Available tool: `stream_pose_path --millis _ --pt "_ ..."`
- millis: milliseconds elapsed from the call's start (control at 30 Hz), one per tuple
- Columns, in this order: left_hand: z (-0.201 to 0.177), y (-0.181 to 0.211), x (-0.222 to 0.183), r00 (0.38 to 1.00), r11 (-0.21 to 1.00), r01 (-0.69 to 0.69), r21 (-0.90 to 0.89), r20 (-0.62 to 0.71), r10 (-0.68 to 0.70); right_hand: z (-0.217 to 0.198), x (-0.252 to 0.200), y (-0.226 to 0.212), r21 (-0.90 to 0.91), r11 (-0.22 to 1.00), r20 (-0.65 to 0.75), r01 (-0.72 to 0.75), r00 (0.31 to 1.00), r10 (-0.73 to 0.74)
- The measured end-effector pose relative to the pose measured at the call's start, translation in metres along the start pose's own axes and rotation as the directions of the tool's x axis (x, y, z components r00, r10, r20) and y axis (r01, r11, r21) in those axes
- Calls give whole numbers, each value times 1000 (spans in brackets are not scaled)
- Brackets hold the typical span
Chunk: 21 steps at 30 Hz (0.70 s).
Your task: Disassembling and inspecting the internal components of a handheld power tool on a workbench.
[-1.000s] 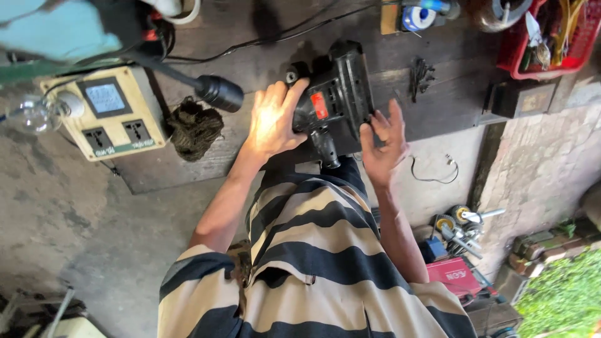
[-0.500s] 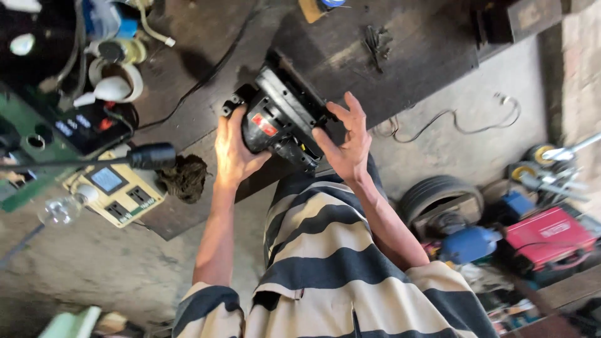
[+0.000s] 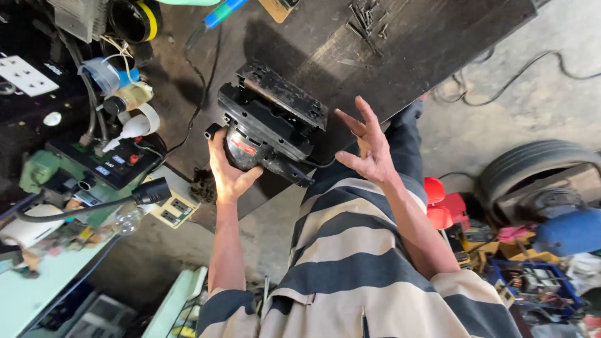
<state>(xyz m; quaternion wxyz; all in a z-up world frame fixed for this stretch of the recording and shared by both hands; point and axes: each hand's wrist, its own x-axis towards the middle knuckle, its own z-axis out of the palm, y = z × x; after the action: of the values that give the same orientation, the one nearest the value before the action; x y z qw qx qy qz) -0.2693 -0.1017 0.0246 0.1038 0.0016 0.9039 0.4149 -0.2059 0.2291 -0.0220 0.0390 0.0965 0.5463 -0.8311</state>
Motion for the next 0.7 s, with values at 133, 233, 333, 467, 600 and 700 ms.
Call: stream_pose_path --millis 133,233,333,467,600,700 --pt "-6 4 0 1000 995 6 99 13 -7 -10 2 9 -17 1000 29 -16 999 17" --pt "-8 11 -2 1000 986 -15 166 12 13 -12 10 4 -66 998 67 -1 998 6" --pt "-9 23 -2 1000 984 -28 175 17 25 -8 18 -4 -94 995 124 43 992 -31" --pt "-9 34 -1 999 979 -35 200 9 34 -1 20 -9 -98 995 123 35 992 -23" --pt "-11 37 2 998 971 -52 232 39 44 6 22 -13 -195 978 152 70 988 -41" --pt "-14 44 6 999 975 -17 222 41 8 8 22 -11 -172 982 125 79 990 -58"
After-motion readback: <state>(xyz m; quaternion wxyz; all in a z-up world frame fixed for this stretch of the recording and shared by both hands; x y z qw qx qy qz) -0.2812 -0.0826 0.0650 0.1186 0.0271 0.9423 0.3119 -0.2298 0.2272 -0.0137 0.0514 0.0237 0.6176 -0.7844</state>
